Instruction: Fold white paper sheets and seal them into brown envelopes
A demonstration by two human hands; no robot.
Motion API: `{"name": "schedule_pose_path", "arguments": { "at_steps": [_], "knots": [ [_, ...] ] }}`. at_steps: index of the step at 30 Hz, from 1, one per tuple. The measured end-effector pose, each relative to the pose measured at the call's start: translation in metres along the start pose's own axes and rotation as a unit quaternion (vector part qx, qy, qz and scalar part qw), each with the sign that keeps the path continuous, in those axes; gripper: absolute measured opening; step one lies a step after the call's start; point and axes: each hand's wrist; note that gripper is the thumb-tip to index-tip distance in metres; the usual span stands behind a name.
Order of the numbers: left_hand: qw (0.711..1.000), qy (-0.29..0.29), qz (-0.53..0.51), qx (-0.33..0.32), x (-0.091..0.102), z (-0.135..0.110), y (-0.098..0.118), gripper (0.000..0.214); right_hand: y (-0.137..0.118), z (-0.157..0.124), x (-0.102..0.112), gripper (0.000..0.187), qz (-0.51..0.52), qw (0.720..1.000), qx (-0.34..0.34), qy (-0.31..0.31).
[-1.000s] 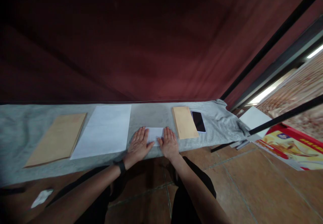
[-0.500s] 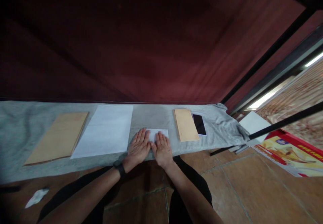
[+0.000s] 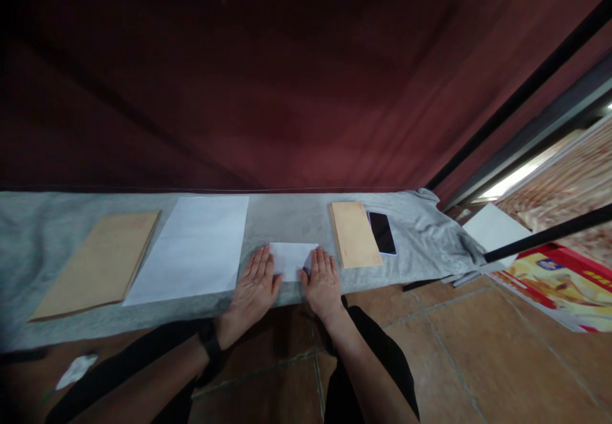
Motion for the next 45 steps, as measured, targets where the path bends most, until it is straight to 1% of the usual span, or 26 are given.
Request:
{"name": "schedule_pose_path", "arguments": {
  "at_steps": [3, 5, 8, 11, 14, 17, 20, 23, 28, 31, 35, 39, 43, 45],
  "knots": [
    [0.996, -0.016, -0.04, -0.081, 0.002, 0.002, 0.007, 0.053, -0.002, 0.005, 0.001, 0.054, 0.009, 1.0, -0.024, -0.012],
    [0.992, -0.029, -0.049, -0.115, -0.002, 0.0, 0.011, 0.057, -0.004, 0.007, 0.001, 0.052, 0.025, 0.999, -0.036, -0.014],
    [0.99, -0.036, -0.038, -0.133, -0.011, -0.006, 0.015, 0.063, -0.013, 0.01, -0.001, 0.052, 0.078, 0.996, -0.028, -0.022],
    [0.988, -0.035, -0.03, -0.149, -0.018, -0.011, 0.015, 0.058, -0.022, 0.013, -0.005, 0.054, 0.152, 0.987, 0.013, -0.048],
    [0.989, -0.022, -0.027, -0.142, -0.024, -0.009, 0.009, 0.056, -0.026, 0.017, -0.007, 0.053, 0.177, 0.982, 0.022, -0.064],
    [0.994, -0.007, -0.024, -0.105, -0.028, -0.001, -0.003, 0.057, -0.024, 0.019, -0.01, 0.053, 0.157, 0.985, 0.011, -0.068],
    [0.998, -0.004, -0.005, -0.065, -0.031, 0.011, -0.012, 0.06, -0.02, 0.017, -0.013, 0.053, 0.13, 0.99, 0.019, -0.058],
    [0.999, -0.009, 0.009, -0.044, -0.03, 0.017, -0.013, 0.061, -0.016, 0.015, -0.015, 0.055, 0.103, 0.994, 0.025, -0.041],
    [1.0, -0.015, 0.011, -0.023, -0.025, 0.016, -0.011, 0.068, -0.006, 0.014, -0.016, 0.06, 0.062, 0.998, 0.014, -0.026],
    [0.999, -0.022, 0.007, -0.034, -0.023, 0.015, -0.017, 0.072, 0.0, 0.013, -0.014, 0.062, 0.045, 0.999, 0.004, -0.026],
    [0.997, -0.041, 0.005, -0.073, -0.021, 0.015, -0.025, 0.071, 0.009, 0.012, -0.012, 0.064, 0.034, 0.999, 0.004, -0.029],
    [0.996, -0.051, 0.006, -0.076, -0.02, 0.016, -0.028, 0.071, 0.016, 0.013, -0.009, 0.063, 0.031, 0.999, 0.007, -0.034],
    [0.995, -0.069, 0.008, -0.077, -0.018, 0.017, -0.027, 0.073, 0.013, 0.016, -0.003, 0.06, 0.029, 0.999, 0.008, -0.034],
    [0.994, -0.078, 0.006, -0.079, -0.017, 0.018, -0.026, 0.078, 0.006, 0.017, 0.0, 0.061, 0.048, 0.997, 0.03, -0.043]
  ]
}}
Point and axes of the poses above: each hand's wrist, its own z-axis towards the middle knuckle, its own x-axis out of the back of the hand, y = z × x, and after that the axes turned 15 degrees about y, right-handed
